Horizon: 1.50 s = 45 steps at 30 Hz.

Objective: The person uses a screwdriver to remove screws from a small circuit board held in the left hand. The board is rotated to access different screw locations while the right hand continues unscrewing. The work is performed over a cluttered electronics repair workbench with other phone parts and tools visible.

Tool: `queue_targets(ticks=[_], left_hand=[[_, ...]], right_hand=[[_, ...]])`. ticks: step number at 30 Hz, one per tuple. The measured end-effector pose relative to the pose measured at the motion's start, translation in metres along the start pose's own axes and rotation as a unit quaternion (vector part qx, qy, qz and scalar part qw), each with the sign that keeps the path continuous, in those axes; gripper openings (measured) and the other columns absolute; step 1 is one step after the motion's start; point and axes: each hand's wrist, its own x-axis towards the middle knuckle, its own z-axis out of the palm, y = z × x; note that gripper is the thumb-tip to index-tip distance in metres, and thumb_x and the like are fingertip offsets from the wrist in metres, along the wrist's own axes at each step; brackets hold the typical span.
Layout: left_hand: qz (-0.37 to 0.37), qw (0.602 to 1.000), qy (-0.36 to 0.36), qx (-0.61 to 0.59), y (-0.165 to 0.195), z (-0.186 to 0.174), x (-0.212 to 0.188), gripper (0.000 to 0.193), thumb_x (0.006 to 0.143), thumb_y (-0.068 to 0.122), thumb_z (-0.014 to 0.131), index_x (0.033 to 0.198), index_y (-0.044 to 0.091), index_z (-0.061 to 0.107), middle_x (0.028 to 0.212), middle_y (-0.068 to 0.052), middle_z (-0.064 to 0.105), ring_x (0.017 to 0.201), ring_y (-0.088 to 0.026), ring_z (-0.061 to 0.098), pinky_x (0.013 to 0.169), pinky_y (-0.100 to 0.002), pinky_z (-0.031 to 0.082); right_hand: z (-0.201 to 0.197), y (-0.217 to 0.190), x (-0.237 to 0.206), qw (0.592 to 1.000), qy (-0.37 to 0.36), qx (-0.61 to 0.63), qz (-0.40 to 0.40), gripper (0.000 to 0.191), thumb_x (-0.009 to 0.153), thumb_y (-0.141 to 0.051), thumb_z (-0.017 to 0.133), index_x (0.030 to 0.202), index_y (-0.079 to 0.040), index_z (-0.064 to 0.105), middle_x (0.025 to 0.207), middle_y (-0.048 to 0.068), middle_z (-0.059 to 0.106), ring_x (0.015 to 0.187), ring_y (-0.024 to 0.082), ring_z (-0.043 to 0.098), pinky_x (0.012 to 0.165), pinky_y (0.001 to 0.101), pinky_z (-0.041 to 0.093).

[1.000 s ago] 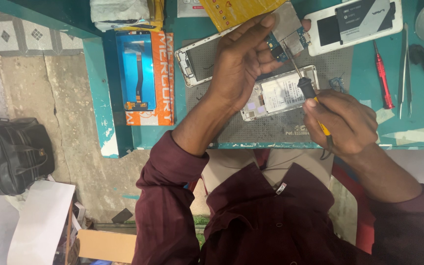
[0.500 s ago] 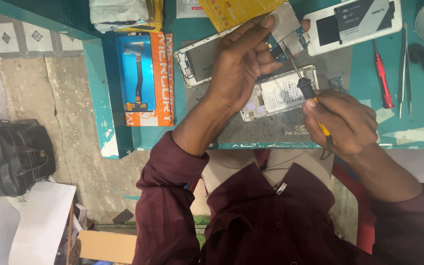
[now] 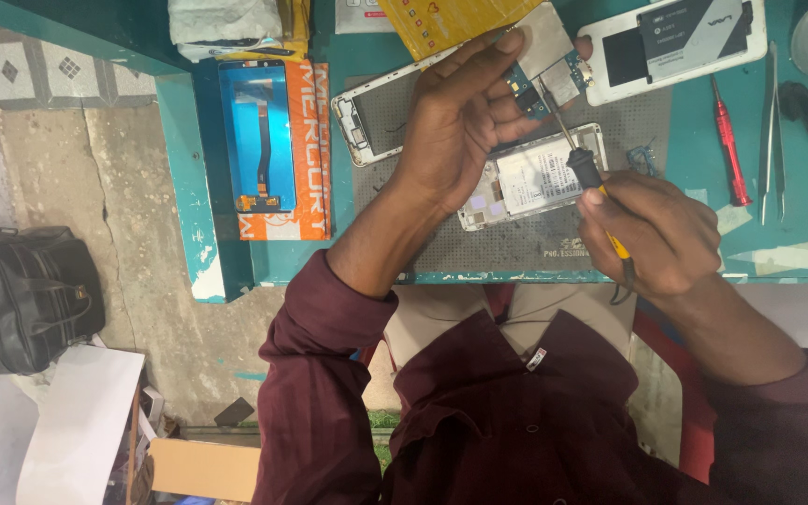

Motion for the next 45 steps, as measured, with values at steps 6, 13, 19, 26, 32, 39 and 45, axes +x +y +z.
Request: queue_targets(ticks=[6,13,19,26,32,39,45], left_hand=[[-0.005,1.000,-0.003,-0.008,0.002,0.003,0.001,0.049,0.104,0.023,0.062,0.136,-0.012,0.052,0.120,-0.025,0.071,0.104,-0.031,0.076,0.097,-0.045,0.066],[-0.012,1.000,0.011,0.000,0.003,0.003,0.003,0.044,0.103,0.024,0.063,0.129,-0.011,0.057,0.078,-0.004,0.060,0.076,-0.015,0.070,0.088,-0.039,0.067],[-0.020,0.999,0.032,0.002,-0.001,-0.001,0.005,0.036,0.102,0.025,0.064,0.123,-0.005,0.061,0.066,0.005,0.045,0.060,-0.006,0.058,0.075,-0.033,0.065],[-0.018,0.999,0.029,-0.008,-0.006,-0.005,0.006,0.033,0.104,0.025,0.066,0.122,-0.003,0.062,0.070,0.008,0.042,0.059,-0.003,0.049,0.073,-0.031,0.064],[-0.025,0.999,0.039,0.007,-0.006,-0.006,0.009,0.032,0.103,0.027,0.066,0.120,0.000,0.061,0.070,0.008,0.040,0.058,-0.003,0.048,0.070,-0.030,0.063],[-0.040,0.998,0.035,-0.016,-0.004,-0.003,0.008,0.039,0.100,0.028,0.062,0.124,-0.002,0.058,0.099,-0.007,0.071,0.087,-0.016,0.074,0.082,-0.037,0.065],[-0.024,0.998,-0.011,-0.055,-0.004,-0.003,0.006,0.047,0.106,0.027,0.061,0.137,-0.007,0.050,0.127,-0.022,0.068,0.118,-0.032,0.070,0.106,-0.050,0.060]], right_hand=[[-0.003,0.000,0.000,1.000,-0.014,-0.001,0.013,0.023,0.083,0.009,0.081,0.103,0.006,0.070,0.103,0.017,0.067,0.095,0.033,0.075,0.083,0.0408,0.066],[-0.002,0.001,0.000,1.000,-0.011,0.003,0.011,0.023,0.084,0.009,0.081,0.103,0.005,0.070,0.105,0.017,0.067,0.096,0.033,0.075,0.084,0.0402,0.065],[-0.003,0.002,-0.001,1.000,-0.018,-0.002,0.015,0.025,0.084,0.010,0.082,0.106,0.005,0.071,0.105,0.017,0.066,0.097,0.033,0.075,0.085,0.0408,0.065],[-0.002,0.002,-0.004,1.000,-0.015,-0.002,0.018,0.027,0.084,0.009,0.082,0.108,0.003,0.070,0.105,0.016,0.066,0.098,0.033,0.075,0.085,0.0414,0.065],[-0.002,0.004,-0.003,1.000,-0.019,0.006,0.020,0.028,0.085,0.012,0.084,0.108,0.005,0.071,0.105,0.018,0.067,0.097,0.034,0.075,0.083,0.0415,0.065],[-0.002,0.004,-0.004,1.000,-0.013,0.002,0.028,0.026,0.085,0.009,0.082,0.107,0.005,0.070,0.106,0.017,0.068,0.098,0.034,0.075,0.081,0.0393,0.064],[-0.001,0.005,-0.004,1.000,-0.004,-0.006,0.019,0.027,0.084,0.013,0.085,0.106,0.005,0.071,0.102,0.018,0.068,0.095,0.034,0.075,0.081,0.0403,0.063]])
